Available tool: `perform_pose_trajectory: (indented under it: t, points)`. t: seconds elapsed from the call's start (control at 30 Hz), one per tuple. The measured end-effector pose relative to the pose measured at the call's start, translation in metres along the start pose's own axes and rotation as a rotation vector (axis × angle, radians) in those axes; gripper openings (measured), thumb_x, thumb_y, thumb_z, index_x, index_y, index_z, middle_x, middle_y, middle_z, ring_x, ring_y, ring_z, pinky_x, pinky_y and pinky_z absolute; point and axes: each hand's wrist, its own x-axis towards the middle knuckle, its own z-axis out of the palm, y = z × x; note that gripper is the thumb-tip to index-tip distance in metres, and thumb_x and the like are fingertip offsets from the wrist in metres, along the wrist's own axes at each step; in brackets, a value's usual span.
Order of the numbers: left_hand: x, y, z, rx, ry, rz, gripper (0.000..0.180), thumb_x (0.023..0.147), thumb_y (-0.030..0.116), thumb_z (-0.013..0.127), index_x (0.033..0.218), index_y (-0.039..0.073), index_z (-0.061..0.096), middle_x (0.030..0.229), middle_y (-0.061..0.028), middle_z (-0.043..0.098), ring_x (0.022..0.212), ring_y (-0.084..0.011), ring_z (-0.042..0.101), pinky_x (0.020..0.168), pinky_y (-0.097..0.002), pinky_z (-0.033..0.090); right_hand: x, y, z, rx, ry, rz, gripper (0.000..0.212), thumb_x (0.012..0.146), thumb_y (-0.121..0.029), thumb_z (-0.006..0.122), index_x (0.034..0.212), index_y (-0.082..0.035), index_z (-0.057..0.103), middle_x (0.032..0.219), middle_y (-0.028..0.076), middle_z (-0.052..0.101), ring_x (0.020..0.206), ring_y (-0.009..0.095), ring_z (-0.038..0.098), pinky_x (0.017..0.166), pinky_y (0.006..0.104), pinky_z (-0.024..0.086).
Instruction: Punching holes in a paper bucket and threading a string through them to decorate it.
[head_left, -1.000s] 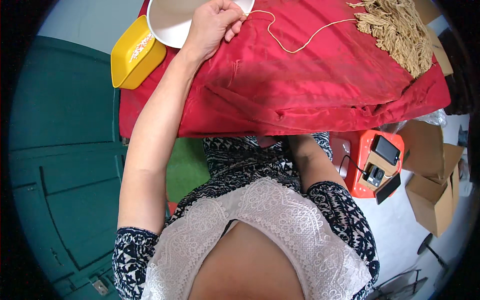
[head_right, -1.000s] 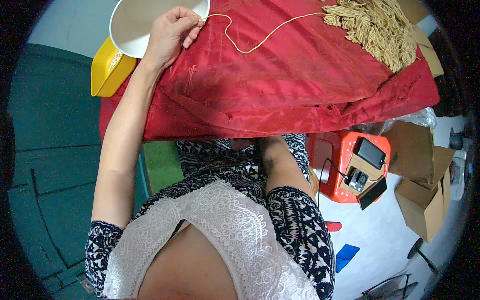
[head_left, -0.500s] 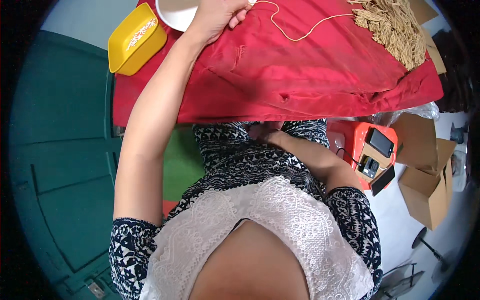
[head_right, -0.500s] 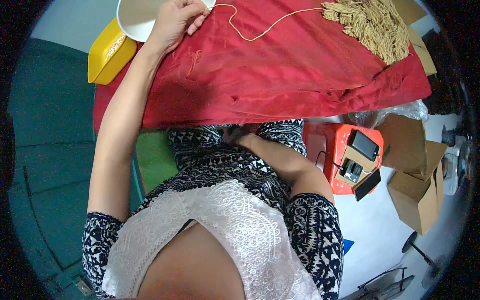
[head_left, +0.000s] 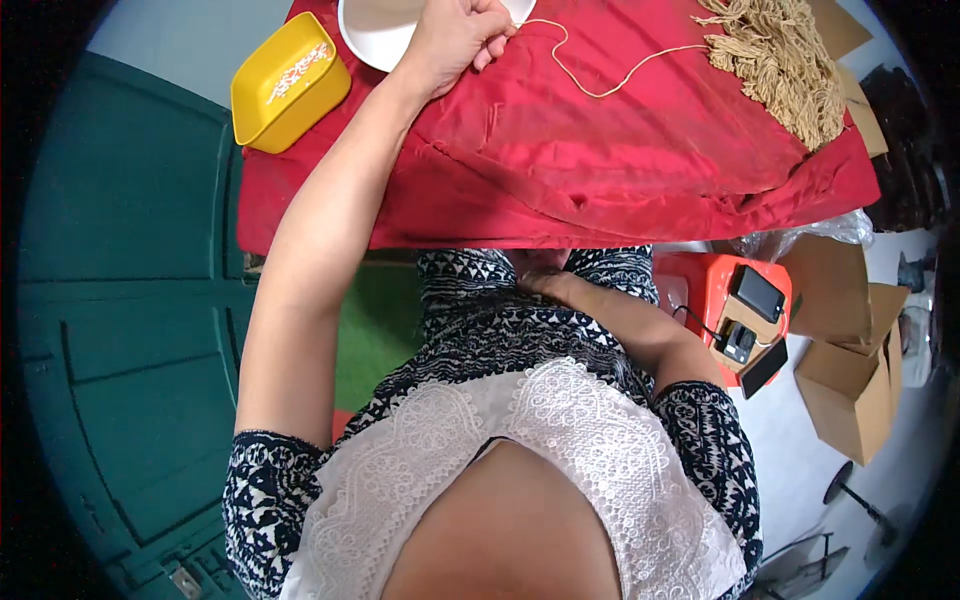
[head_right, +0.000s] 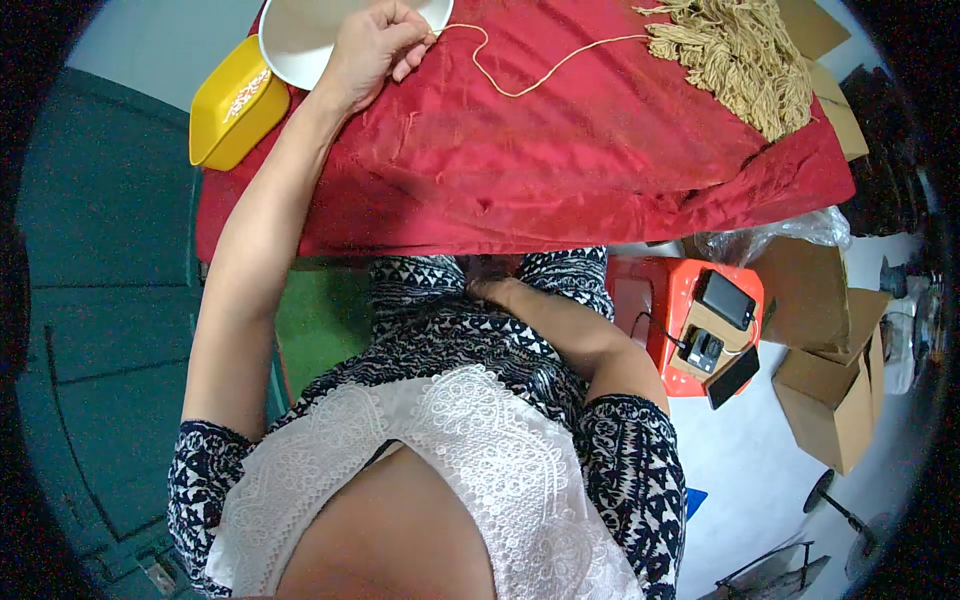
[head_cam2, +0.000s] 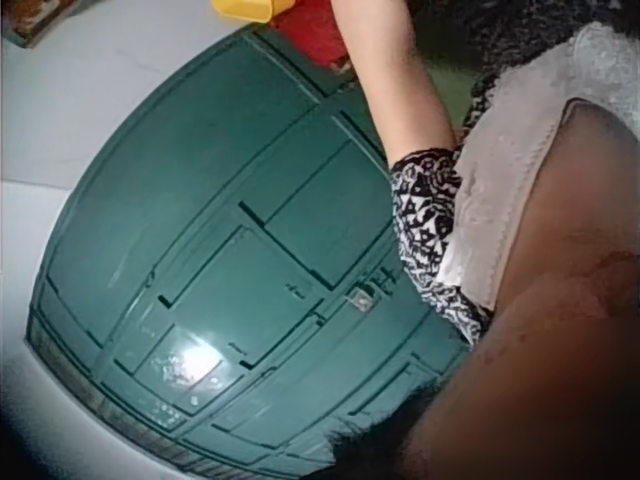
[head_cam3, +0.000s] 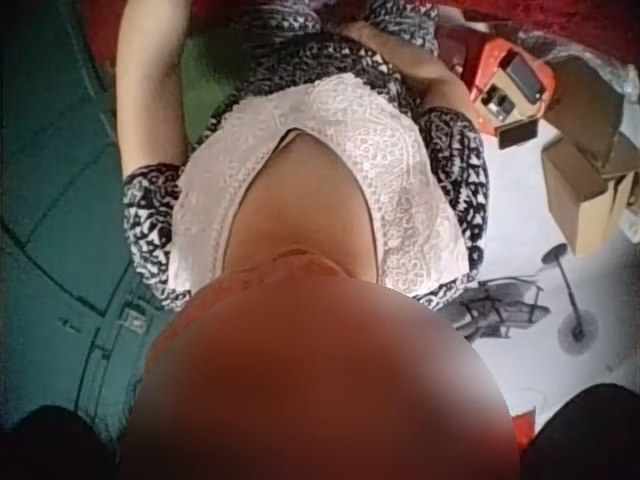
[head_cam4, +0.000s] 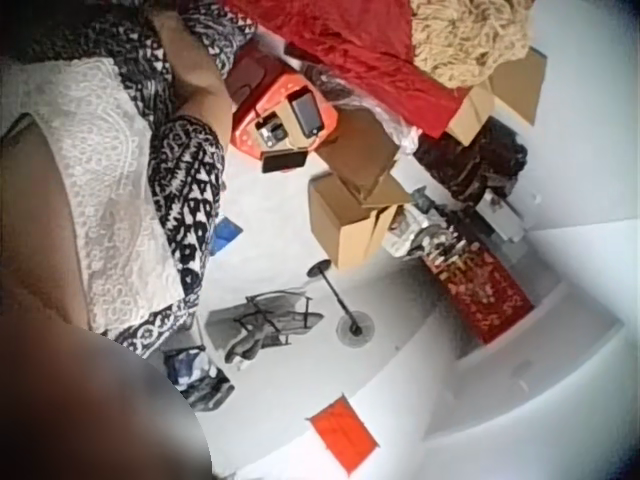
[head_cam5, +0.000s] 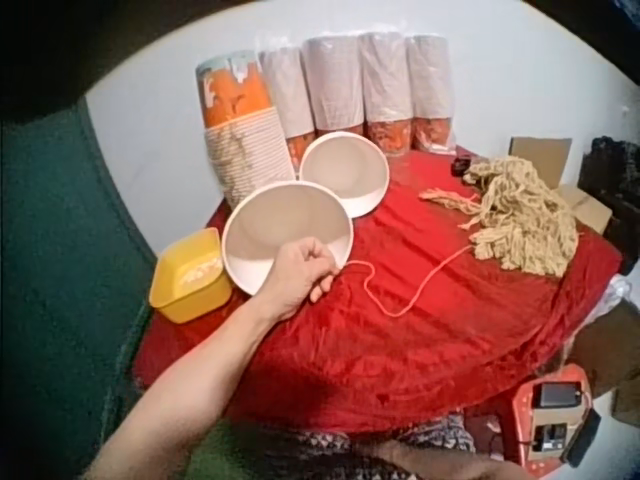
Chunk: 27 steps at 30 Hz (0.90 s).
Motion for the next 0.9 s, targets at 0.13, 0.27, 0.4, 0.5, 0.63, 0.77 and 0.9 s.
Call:
perform_pose_trajectory:
  t: [0.13,0.27,0.4,0.5,0.63,0.77,0.9]
  points:
    - [0.001,-0.005,-0.004,-0.028,-0.017,-0.017,0.005,0.089,0.004,0.058,0.086,0.000,0.059,0.070,-0.0069,0.062,0.051,-0.0077,0.052,0.043,-0.0195,0.039,0.005,0.003,-0.003,-0.043,-0.010,-0.020,0.037,0.081,-0.014,0.052,0.115,-0.001,0.060,0.119,0.023,0.064,0.110,0.037,0.062,0.097,0.0466,0.046]
    - [0.001,-0.003,-0.006,-0.012,-0.032,-0.030,0.006,0.091,0.004,0.058,0.090,-0.002,0.060,0.079,-0.0085,0.064,0.058,-0.0066,0.056,0.044,-0.0184,0.040,0.011,0.008,-0.006,-0.085,-0.023,-0.032,0.037,0.081,-0.014,0.053,0.115,-0.001,0.061,0.119,0.023,0.064,0.109,0.037,0.062,0.096,0.0467,0.047]
    - [-0.003,0.002,-0.005,-0.002,-0.023,-0.020,0.006,0.091,0.004,0.059,0.090,-0.002,0.060,0.079,-0.0087,0.064,0.057,-0.0066,0.055,0.044,-0.0187,0.041,0.011,0.012,-0.010,-0.128,-0.038,-0.042,0.037,0.081,-0.015,0.053,0.115,-0.001,0.061,0.118,0.023,0.064,0.109,0.037,0.062,0.096,0.0468,0.047]
    - [-0.004,0.007,-0.007,0.008,-0.049,-0.047,0.007,0.090,0.004,0.059,0.090,-0.002,0.060,0.079,-0.0091,0.064,0.057,-0.0065,0.055,0.044,-0.0186,0.040,0.012,0.017,-0.016,-0.165,-0.047,-0.046,0.037,0.081,-0.015,0.053,0.115,-0.001,0.061,0.118,0.023,0.064,0.108,0.037,0.063,0.096,0.0469,0.047]
    - [-0.006,0.006,-0.006,-0.007,-0.043,-0.017,0.007,0.090,0.004,0.058,0.087,-0.002,0.060,0.073,-0.0073,0.062,0.053,-0.0062,0.053,0.042,-0.0186,0.039,0.010,0.019,-0.025,-0.214,-0.061,-0.047,0.037,0.081,-0.015,0.053,0.114,-0.001,0.061,0.118,0.023,0.064,0.108,0.037,0.063,0.095,0.0470,0.047]
    - [-0.005,0.009,0.000,-0.041,-0.040,0.004,0.007,0.088,0.003,0.056,0.085,-0.002,0.060,0.068,-0.0058,0.061,0.049,-0.0061,0.051,0.042,-0.0187,0.039,0.004,0.025,-0.030,-0.259,-0.078,-0.037,0.037,0.081,-0.016,0.054,0.114,-0.002,0.061,0.117,0.023,0.064,0.107,0.037,0.063,0.095,0.0471,0.048]
    - [-0.012,0.002,-0.010,-0.048,-0.031,0.015,0.006,0.088,0.003,0.057,0.085,-0.001,0.060,0.069,-0.0056,0.061,0.049,-0.0062,0.051,0.042,-0.0183,0.039,-0.031,-0.028,-0.162,0.092,-0.105,0.053,0.035,0.080,-0.018,0.056,0.111,-0.002,0.063,0.112,0.024,0.065,0.105,0.040,0.063,0.093,0.0487,0.048]
